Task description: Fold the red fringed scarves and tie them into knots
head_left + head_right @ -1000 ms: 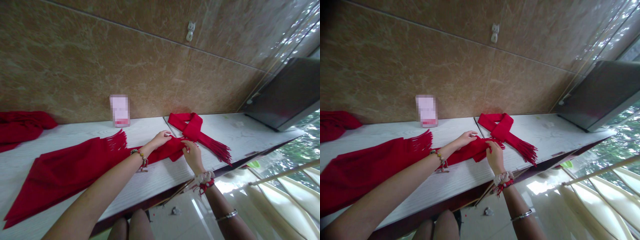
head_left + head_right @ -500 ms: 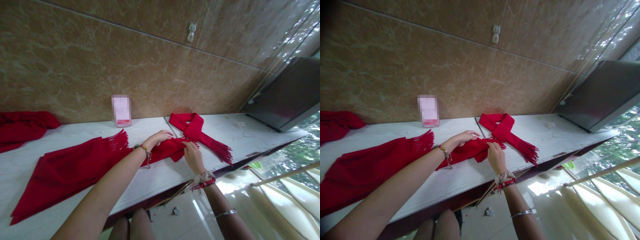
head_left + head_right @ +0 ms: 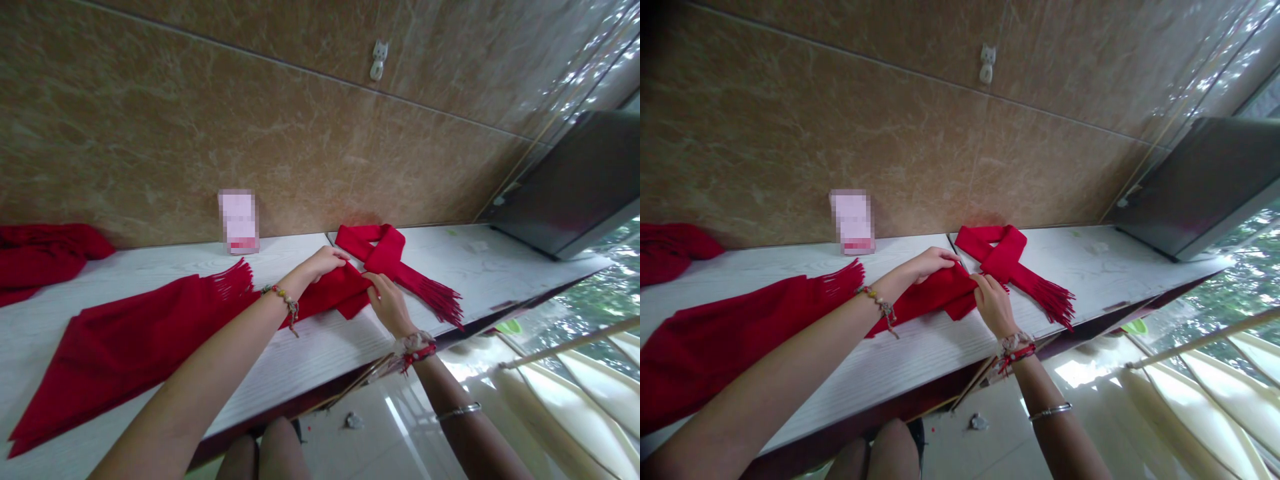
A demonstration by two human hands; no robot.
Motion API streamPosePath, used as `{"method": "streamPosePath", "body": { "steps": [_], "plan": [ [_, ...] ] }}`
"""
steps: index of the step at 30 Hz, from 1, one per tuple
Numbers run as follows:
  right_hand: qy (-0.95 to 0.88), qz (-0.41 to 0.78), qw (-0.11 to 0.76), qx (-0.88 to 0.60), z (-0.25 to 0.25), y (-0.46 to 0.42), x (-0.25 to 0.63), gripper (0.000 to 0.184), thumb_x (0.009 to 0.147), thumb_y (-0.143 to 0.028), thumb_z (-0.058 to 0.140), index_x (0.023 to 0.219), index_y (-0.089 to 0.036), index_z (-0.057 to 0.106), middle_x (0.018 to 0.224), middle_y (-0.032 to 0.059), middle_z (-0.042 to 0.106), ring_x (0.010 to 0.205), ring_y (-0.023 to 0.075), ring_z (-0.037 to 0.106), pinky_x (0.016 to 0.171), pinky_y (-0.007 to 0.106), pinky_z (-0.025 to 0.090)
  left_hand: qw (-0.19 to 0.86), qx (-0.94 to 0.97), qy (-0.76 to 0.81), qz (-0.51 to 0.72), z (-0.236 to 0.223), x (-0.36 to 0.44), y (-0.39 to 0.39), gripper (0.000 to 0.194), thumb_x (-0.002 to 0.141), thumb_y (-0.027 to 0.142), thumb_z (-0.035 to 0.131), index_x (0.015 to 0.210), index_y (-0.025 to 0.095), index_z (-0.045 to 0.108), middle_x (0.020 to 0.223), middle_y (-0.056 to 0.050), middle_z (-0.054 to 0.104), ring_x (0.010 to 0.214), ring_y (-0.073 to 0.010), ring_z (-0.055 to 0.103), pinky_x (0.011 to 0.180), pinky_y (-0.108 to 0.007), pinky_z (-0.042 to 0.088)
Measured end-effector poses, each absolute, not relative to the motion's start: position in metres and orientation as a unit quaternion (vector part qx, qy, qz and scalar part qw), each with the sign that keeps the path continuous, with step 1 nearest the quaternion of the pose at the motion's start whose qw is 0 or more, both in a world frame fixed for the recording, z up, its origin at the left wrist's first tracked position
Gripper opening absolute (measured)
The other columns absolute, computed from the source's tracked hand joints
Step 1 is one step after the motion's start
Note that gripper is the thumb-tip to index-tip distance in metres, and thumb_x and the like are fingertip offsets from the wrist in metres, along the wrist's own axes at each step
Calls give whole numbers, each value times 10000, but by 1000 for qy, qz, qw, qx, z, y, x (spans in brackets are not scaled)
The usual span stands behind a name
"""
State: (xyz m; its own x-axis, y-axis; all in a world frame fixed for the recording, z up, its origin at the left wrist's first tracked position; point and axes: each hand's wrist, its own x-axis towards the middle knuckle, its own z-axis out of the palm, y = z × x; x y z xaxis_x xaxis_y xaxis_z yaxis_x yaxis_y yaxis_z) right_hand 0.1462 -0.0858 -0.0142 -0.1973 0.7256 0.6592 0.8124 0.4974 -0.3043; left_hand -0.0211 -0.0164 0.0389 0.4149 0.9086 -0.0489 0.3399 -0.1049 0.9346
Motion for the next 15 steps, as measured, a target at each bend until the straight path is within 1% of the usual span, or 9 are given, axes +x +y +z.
{"method": "streamPosePath", "body": {
  "steps": [3,6,8,10,11,13,15],
  "plan": [
    [-755,-44,417,-505,-11,-81,148,345,764,-115,354,1037,-193,550,968,80,629,887,191,587,776,318,475,443,709,464,294,43,-16,-16,336,740,62,482,1030,133,635,832,-28,682,682,-123,603,667,-226,468],
    [-749,-12,402,-527,-22,-75,150,426,707,-90,342,1096,-161,503,962,95,638,876,203,599,763,350,490,399,733,484,262,34,-10,-20,326,746,56,470,1022,118,632,862,-41,684,707,-136,614,675,-235,478],
    [-750,2,384,-538,-31,-74,151,450,693,-89,338,1111,-147,492,951,105,643,872,212,603,760,367,493,385,743,489,245,25,-7,-24,307,739,40,460,977,107,642,903,-52,678,776,-147,617,719,-234,473],
    [-754,1,379,-536,-38,-73,152,443,699,-91,333,1102,-151,506,977,112,639,904,215,596,787,373,484,358,754,497,238,18,-6,-30,301,750,49,450,980,111,635,983,-70,657,905,-166,596,815,-247,444],
    [-757,0,380,-532,-39,-74,153,439,702,-89,330,1094,-157,516,995,112,635,917,213,592,802,372,478,343,755,503,241,15,-5,-34,304,765,76,454,1017,117,618,1050,-86,630,984,-182,567,872,-269,416],
    [-761,-1,381,-525,-39,-74,153,435,700,-83,325,1073,-165,534,1004,109,632,918,208,590,820,370,469,294,764,521,242,12,-5,-46,362,792,199,496,1146,138,540,1223,-127,517,1129,-239,473,958,-357,350],
    [-760,2,382,-526,-37,-74,153,430,694,-81,328,1056,-164,544,995,109,634,906,209,591,824,376,467,212,787,537,219,9,-4,-60,578,752,362,574,1272,165,415,1366,-158,349,1236,-319,340,994,-478,276]
  ]
}}
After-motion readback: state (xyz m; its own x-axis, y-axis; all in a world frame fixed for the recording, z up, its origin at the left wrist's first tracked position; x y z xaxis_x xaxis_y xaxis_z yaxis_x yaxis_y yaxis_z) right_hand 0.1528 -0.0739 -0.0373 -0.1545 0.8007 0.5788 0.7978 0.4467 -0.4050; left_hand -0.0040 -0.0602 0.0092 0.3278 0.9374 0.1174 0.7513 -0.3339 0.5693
